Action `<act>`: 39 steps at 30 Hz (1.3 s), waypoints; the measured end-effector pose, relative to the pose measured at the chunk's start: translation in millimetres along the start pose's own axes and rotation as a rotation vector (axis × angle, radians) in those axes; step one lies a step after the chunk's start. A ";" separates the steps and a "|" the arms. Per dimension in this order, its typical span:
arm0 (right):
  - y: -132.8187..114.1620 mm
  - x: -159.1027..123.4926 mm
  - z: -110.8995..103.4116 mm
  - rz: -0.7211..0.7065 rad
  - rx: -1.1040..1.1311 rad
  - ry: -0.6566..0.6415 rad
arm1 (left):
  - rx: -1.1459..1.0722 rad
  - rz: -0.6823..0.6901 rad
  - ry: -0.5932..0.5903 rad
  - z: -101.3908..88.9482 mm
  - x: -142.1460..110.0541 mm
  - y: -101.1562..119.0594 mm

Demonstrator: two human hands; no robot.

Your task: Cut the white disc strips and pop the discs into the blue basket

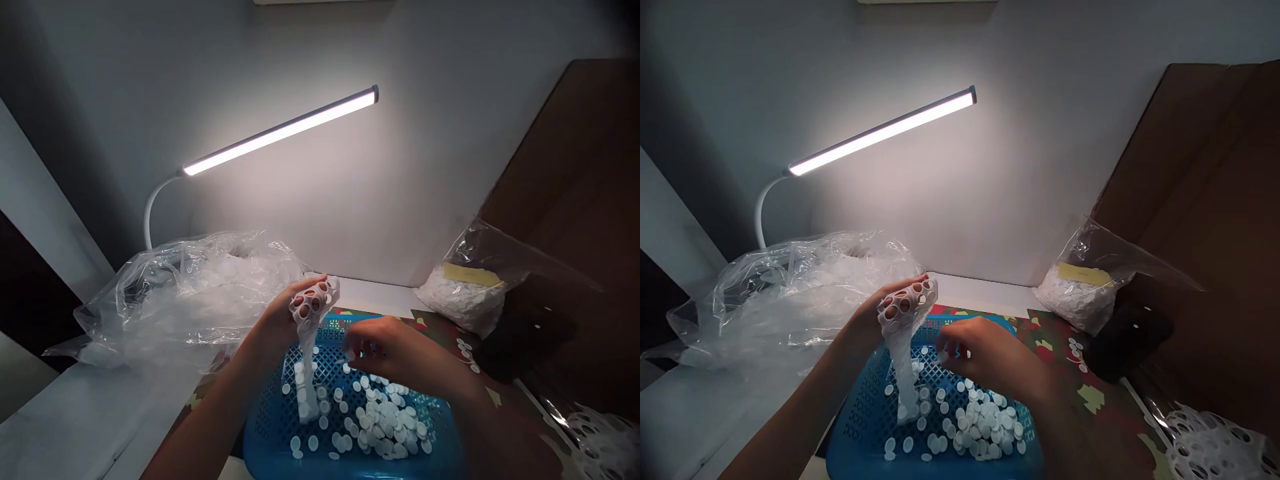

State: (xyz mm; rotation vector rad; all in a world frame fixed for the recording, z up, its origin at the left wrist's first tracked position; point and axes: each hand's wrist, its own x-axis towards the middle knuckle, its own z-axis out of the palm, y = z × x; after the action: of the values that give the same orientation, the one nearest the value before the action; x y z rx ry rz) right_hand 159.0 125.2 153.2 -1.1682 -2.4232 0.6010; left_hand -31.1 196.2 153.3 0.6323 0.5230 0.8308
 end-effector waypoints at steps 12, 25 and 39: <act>-10.3 5.5 -1.7 -0.016 -0.095 0.459 | 0.229 0.024 0.001 11.2 -12.4 -5.4; -8.5 5.2 1.4 -0.160 -0.163 0.602 | 0.057 0.086 -0.041 8.4 -7.1 -8.9; -0.3 -8.8 -4.1 -0.087 -0.098 -0.128 | -0.175 0.015 -0.077 5.2 3.7 -10.7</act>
State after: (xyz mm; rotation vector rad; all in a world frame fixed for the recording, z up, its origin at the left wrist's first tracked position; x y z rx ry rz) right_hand 166.0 118.9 155.4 -1.0860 -2.6235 0.5514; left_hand -20.2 192.1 148.9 0.5056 0.3713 0.8522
